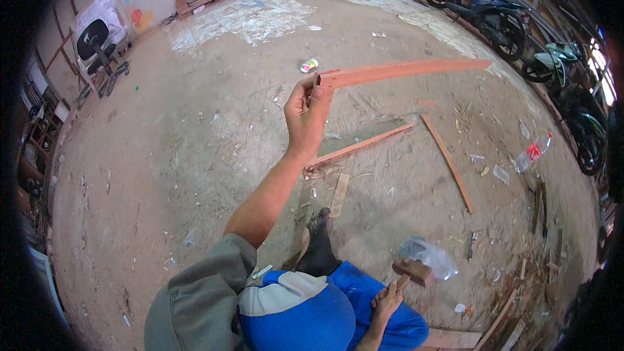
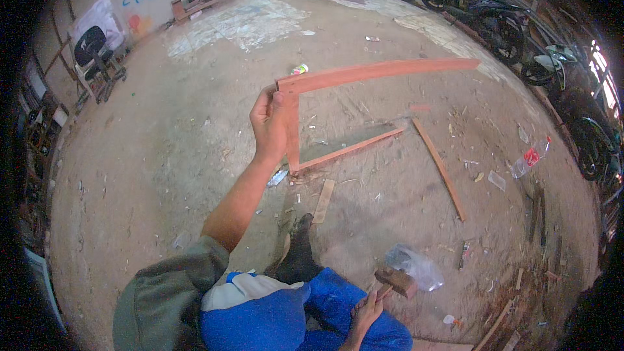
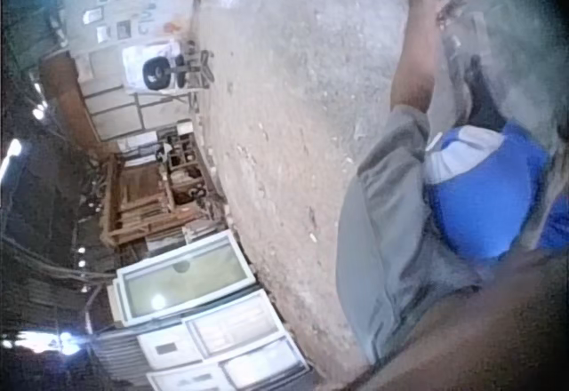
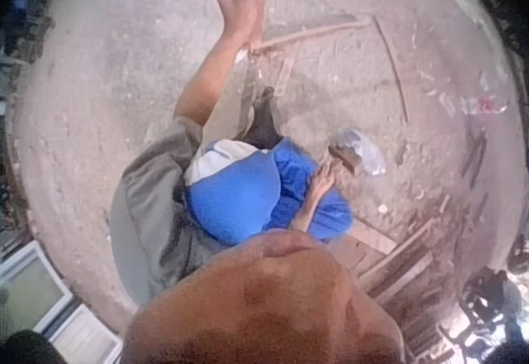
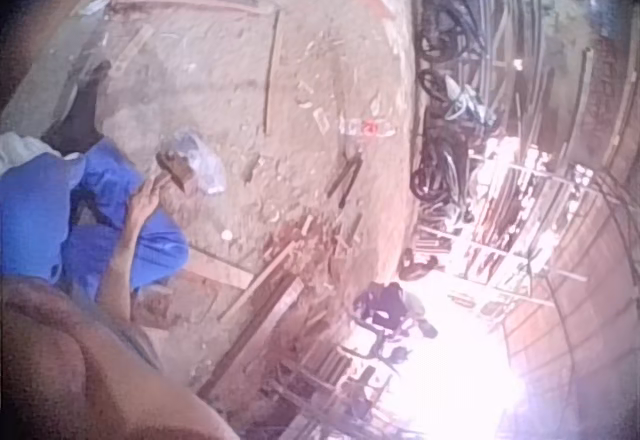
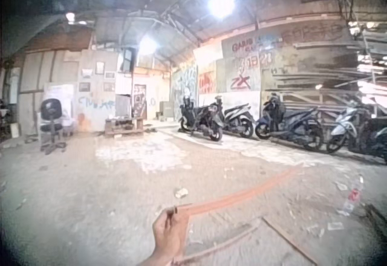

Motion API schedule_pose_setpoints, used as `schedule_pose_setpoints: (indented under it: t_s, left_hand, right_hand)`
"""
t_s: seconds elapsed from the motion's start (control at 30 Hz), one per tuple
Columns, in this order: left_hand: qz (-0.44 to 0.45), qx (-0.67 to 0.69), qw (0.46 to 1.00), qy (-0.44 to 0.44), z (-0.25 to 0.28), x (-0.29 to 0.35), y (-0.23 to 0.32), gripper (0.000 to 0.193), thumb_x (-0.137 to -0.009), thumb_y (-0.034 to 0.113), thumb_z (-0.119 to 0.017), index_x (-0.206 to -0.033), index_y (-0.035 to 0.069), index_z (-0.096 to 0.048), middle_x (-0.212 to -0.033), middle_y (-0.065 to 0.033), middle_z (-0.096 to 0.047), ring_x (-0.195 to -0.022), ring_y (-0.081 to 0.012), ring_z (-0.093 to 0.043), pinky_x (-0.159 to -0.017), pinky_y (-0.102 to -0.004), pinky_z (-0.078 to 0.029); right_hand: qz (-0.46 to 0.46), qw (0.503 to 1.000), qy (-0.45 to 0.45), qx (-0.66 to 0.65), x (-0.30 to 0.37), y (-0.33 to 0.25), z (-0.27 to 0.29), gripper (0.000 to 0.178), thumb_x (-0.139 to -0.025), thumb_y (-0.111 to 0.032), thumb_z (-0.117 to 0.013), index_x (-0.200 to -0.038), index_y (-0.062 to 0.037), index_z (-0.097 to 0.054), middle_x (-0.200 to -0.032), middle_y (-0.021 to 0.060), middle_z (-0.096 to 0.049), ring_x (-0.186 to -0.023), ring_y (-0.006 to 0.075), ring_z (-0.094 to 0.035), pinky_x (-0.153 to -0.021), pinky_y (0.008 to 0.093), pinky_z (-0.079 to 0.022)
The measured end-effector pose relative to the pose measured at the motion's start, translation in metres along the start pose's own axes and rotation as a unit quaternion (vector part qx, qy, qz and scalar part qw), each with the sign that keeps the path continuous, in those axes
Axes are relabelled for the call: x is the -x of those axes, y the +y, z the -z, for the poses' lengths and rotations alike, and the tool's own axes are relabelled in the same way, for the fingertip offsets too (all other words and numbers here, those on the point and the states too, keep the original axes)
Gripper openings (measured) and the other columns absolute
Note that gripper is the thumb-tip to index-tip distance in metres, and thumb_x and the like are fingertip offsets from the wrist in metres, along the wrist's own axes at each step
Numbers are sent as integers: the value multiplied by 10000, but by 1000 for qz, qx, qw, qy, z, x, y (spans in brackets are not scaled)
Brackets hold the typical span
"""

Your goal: The person assembles a rectangular wooden frame by fitting wooden pieces together and hammering nails into the joints.

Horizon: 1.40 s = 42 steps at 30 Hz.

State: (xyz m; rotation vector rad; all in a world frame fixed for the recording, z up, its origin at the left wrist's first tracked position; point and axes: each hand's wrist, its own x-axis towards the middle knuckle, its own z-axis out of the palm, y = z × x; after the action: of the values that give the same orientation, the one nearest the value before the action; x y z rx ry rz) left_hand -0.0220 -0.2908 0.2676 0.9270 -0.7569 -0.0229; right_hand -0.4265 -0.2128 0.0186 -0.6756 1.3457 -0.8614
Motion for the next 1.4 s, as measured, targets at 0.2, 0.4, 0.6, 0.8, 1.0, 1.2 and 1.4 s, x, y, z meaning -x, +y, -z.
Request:
schedule_pose_setpoints:
  t_s: [0.2,0.4,0.6,0.8,1.0,1.2,1.4]
  left_hand:
    - [-5,24,996,-85,3,27,-10,327,-991,335,-674,-1123,42,-614,-910,61,-549,-786,-22,-439,-679,-194,-369]
    - [-11,4,989,-148,3,56,0,365,-941,339,-733,-1118,38,-628,-969,16,-562,-835,-60,-475,-774,-221,-395]
    - [11,17,979,-204,7,74,0,407,-887,337,-788,-1116,32,-642,-1022,-19,-629,-869,-80,-547,-765,-244,-428]
    - [26,-19,944,-327,8,104,-8,528,-791,402,-852,-1123,35,-669,-1068,-69,-690,-949,-172,-650,-822,-329,-489]
    - [-36,-66,904,-421,-4,133,-9,540,-700,397,-896,-1071,66,-686,-954,-78,-679,-898,-274,-647,-811,-373,-471]
    - [-6,-63,872,-486,-7,178,-17,477,-682,365,-885,-1016,96,-677,-928,-69,-674,-889,-291,-652,-798,-392,-466]
    - [-10,-118,809,-576,0,255,-65,460,-695,427,-829,-1005,125,-676,-932,-53,-669,-966,-286,-650,-864,-438,-446]
  right_hand:
    - [32,999,19,7,-7,8,7,280,-1028,-310,-551,-837,-143,-433,-535,-34,-383,-365,94,-342,-333,284,-270]
    - [-4,1000,-3,6,-7,6,10,300,-1031,-318,-550,-828,-140,-420,-533,-32,-378,-369,93,-351,-324,284,-282]
    - [-2,1000,7,24,4,-10,-4,296,-1039,-292,-537,-819,-134,-417,-536,-31,-379,-378,84,-362,-318,277,-282]
    - [31,999,-19,32,-11,9,7,255,-1043,-257,-531,-841,-122,-455,-548,-39,-372,-386,79,-356,-333,269,-279]
    - [43,999,-3,20,-17,15,12,329,-1032,-307,-549,-779,-146,-413,-522,-34,-374,-365,93,-336,-321,291,-265]
    - [2,1000,21,15,-2,-4,-1,307,-1029,-280,-562,-779,-136,-457,-557,-37,-406,-413,83,-374,-379,267,-288]
    - [4,999,14,39,3,-2,14,355,-1034,-431,-529,-853,-128,-487,-518,-25,-362,-344,120,-327,-322,290,-270]
